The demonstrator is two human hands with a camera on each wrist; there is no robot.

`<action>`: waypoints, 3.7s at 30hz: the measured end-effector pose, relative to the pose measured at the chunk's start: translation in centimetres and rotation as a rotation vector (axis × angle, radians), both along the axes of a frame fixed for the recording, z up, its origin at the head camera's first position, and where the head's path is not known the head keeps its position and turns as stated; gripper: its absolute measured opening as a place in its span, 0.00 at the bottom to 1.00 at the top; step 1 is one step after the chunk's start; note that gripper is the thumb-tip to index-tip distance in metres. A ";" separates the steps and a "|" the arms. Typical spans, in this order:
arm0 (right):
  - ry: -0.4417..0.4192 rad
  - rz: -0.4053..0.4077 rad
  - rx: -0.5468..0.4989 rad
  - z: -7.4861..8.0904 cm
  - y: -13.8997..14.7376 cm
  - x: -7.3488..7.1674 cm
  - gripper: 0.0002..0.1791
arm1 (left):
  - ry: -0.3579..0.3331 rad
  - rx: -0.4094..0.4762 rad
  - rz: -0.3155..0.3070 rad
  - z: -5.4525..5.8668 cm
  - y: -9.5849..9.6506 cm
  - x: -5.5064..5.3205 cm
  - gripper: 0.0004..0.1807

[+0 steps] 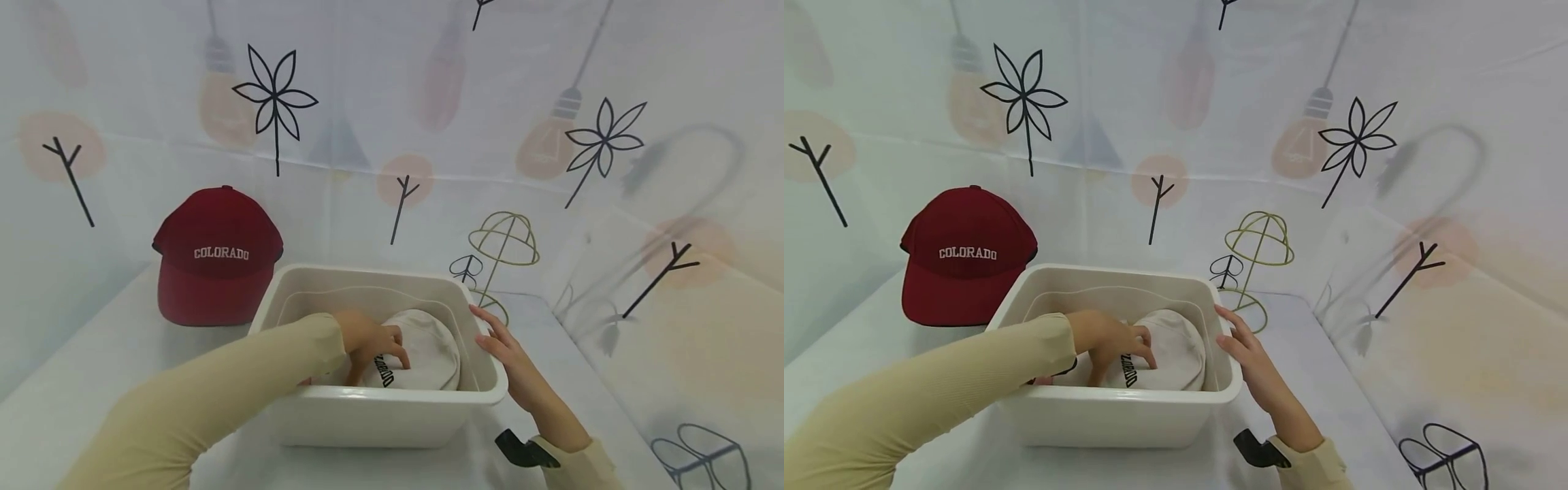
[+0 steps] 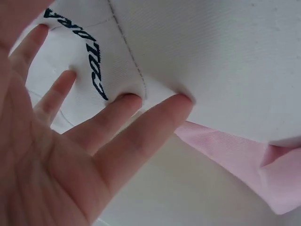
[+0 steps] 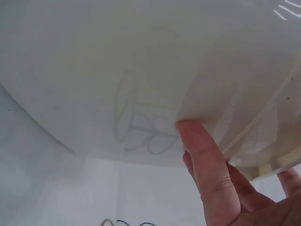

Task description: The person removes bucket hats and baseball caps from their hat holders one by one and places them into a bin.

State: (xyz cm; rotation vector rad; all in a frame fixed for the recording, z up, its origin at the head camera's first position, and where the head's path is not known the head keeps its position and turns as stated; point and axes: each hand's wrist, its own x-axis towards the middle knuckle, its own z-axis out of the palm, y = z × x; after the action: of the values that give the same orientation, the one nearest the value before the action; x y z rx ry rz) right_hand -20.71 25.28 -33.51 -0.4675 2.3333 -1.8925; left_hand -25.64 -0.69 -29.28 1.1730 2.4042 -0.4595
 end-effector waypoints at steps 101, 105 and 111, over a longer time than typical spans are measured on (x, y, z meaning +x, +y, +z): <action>0.031 0.033 -0.067 -0.2 -0.2 -0.2 0.28 | 0.667 1.404 1.062 -0.4 -26.8 0.9 0.33; 0.020 0.027 -0.068 -0.2 -0.2 -0.2 0.28 | 0.684 1.450 1.023 -0.1 -26.7 0.2 0.35; 0.008 0.030 -0.077 -0.3 -0.3 -0.1 0.28 | 0.660 1.421 0.952 0.9 -27.1 -0.9 0.40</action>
State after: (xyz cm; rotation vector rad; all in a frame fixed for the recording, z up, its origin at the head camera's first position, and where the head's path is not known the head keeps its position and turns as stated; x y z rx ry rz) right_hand -20.84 24.99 -33.85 -0.5156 2.2516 -1.9761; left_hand -26.55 -27.81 -28.39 -0.0665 3.4241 1.5806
